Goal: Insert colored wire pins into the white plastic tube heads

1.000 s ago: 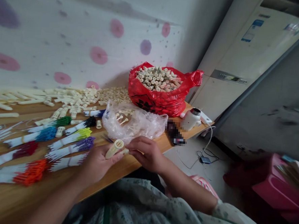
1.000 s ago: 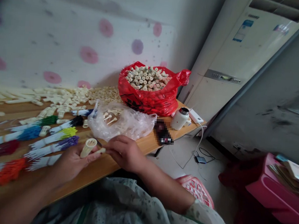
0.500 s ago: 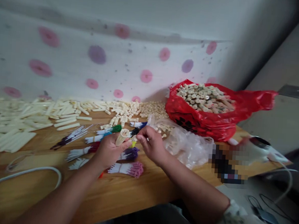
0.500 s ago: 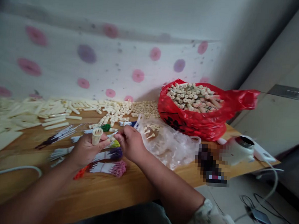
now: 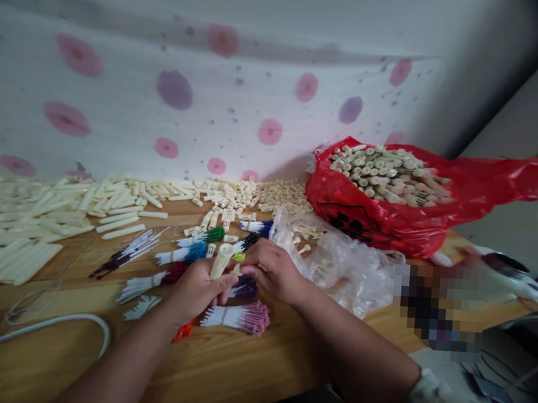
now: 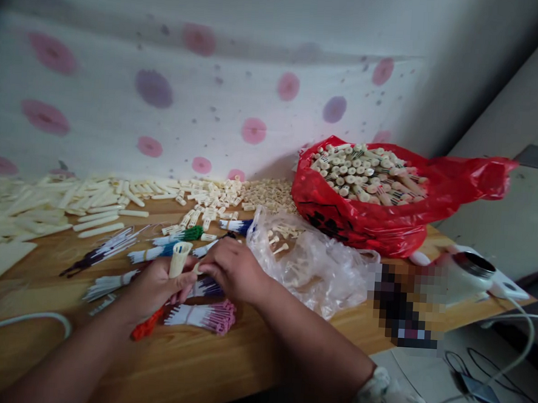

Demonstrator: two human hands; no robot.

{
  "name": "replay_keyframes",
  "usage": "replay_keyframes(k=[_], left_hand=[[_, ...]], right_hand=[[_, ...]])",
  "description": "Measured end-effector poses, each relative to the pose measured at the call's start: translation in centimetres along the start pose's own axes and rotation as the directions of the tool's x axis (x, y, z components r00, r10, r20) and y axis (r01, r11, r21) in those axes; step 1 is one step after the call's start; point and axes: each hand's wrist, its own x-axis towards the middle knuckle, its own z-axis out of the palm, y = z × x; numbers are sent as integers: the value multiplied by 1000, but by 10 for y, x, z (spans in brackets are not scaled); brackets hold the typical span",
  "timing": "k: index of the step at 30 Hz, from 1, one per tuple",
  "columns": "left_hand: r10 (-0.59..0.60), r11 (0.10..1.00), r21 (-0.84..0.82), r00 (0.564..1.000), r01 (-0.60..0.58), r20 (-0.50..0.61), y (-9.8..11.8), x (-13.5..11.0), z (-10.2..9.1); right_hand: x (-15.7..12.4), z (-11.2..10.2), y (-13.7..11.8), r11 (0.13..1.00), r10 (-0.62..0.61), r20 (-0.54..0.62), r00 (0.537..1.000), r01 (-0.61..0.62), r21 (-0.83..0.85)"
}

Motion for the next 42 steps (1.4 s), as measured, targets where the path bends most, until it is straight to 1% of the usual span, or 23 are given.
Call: replay_keyframes(k=[3, 6, 10, 12, 14, 16, 18, 19, 21, 23, 25, 29, 30, 31, 33, 34, 35, 36, 38, 39, 40, 41, 42], left_hand=[[12, 998, 57, 1000, -11, -22, -6, 0, 7], [90, 986, 146, 992, -76, -90, -11, 0, 13], [216, 938, 314, 956, -146, -199, -6, -1, 15], [252, 918, 364, 941, -158, -227, -3, -2, 14], [214, 936, 317, 961, -150, -176, -2, -3, 11], [157, 971, 188, 987, -146, -42, -2, -4, 7], [129, 989, 54, 988, -134, 84, -3, -4, 3], [118, 993, 1, 985, -119, 122, -3, -5, 2], [71, 995, -85, 986, -59, 152, -3, -5, 2], [16, 989, -145, 990, 5, 142, -3, -5, 5], [-12, 987, -159, 994, 29, 107, -3, -6, 9], [25, 994, -105, 1000, -23, 19, -2, -6, 16], [31, 993, -118, 999, -27, 29, -1, -6, 16], [38, 988, -150, 997, -28, 67, -1, -5, 17], [68, 969, -248, 981, -21, 183, -1, -4, 18], [92, 955, -294, 972, -26, 214, -2, -4, 19], [113, 943, -331, 973, -42, 200, -3, -3, 20], [127, 932, -355, 981, -68, 146, -4, -3, 21], [138, 922, -362, 990, -137, -23, -6, -4, 21], [152, 919, -357, 986, -166, -68, -5, -6, 21], [175, 918, -347, 981, -191, -79, -3, -8, 20], [206, 918, -335, 977, -214, -58, 0, -10, 19], [243, 918, -320, 970, -236, -17, 4, -13, 17]], right_hand=[[0, 0, -3, 999, 14, 34, 999, -15, 43], [0, 4, -7, 997, 75, -15, 997, -74, 22], [-1, 10, -13, 996, 79, -63, 995, -81, -39], [-1, 11, -14, 994, 67, -83, 994, -74, -83], [-1, 9, -13, 994, 31, -80, 996, -39, -97], [0, 5, -11, 997, -28, -43, 999, 25, -68], [2, -2, -10, 997, -72, 15, 997, 72, -18], [3, -6, -10, 997, -77, 43, 996, 77, 5], [4, -10, -11, 997, -59, 83, 995, 55, 49], [5, -11, -13, 996, -31, 90, 995, 22, 92], [5, -7, -15, 991, 1, 61, 998, -9, 130], [1, 0, -14, 989, 49, 8, 999, -50, 136], [1, 0, -14, 990, 53, 23, 998, -56, 131], [1, 0, -14, 990, 55, 50, 997, -61, 124], [4, -4, -13, 992, 66, 117, 991, -78, 99], [8, -7, -12, 992, 74, 152, 986, -88, 86], [13, -10, -11, 992, 82, 192, 978, -99, 80], [20, -12, -8, 990, 89, 234, 968, -111, 86], [39, -13, 1, 982, 110, 288, 951, -149, 118], [51, -11, 8, 977, 129, 293, 947, -172, 124], [62, -5, 15, 973, 167, 270, 948, -202, 107], [75, 4, 23, 970, 216, 246, 945, -236, 56], [86, 16, 31, 967, 250, 263, 932, -256, -11]])
